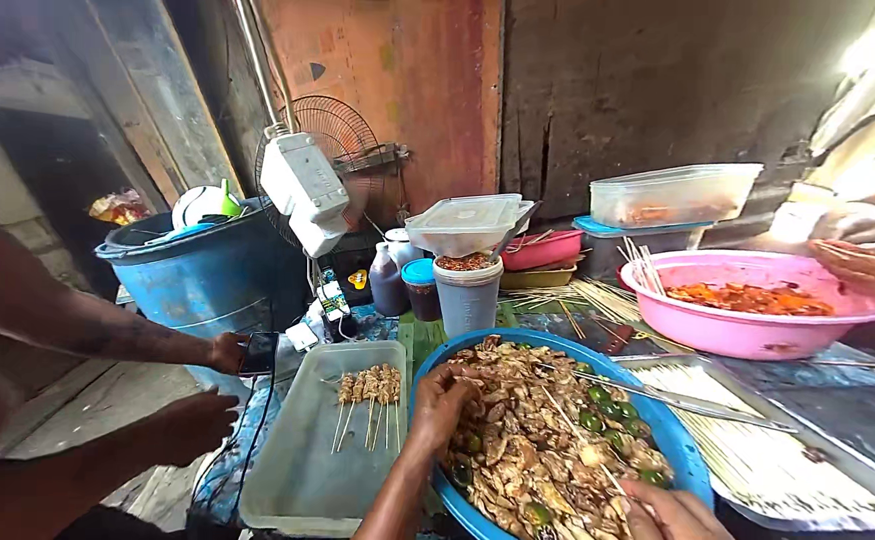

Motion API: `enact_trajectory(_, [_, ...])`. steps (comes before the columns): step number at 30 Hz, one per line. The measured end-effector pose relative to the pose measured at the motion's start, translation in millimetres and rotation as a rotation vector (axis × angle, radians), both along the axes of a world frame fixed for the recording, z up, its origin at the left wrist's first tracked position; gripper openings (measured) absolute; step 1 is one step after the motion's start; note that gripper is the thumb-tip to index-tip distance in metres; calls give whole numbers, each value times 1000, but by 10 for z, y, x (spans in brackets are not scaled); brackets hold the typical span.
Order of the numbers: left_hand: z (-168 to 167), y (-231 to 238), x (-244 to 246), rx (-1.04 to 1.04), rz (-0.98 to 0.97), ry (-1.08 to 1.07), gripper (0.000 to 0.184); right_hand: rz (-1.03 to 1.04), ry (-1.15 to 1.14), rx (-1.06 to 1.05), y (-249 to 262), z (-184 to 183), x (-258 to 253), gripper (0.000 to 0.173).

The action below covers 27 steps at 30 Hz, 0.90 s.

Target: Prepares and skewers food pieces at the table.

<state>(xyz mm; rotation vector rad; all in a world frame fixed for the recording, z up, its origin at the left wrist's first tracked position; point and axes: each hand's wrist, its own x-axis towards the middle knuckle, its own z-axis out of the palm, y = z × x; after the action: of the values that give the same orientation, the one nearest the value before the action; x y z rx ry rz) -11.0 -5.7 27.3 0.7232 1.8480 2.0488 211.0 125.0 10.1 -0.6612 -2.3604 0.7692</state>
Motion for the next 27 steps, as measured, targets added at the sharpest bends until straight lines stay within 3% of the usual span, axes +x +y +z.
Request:
enact_trajectory(4, [72,76,-8,131,15,-373,18,34,6,0,-72,11,-29,27])
enact_trajectory(8, [67,117,-14,147,-33,-510,27,73,23,-1,-181,37,-80,28])
enact_trajectory(10, [40,131,-4,121,-27,-480,34,89,27,8,-235,29,-123,30])
enact_trajectory(17, [2,167,121,36,3,-290,10,91,33,47,-374,28,-230,32])
enact_trajectory(23, [0,158,173,14,42,-108,12,74,33,56,-389,23,-232,32])
enact_trajectory(27, [-108,162,212,-36,81,247,17,58,20,59,-424,39,-233,32])
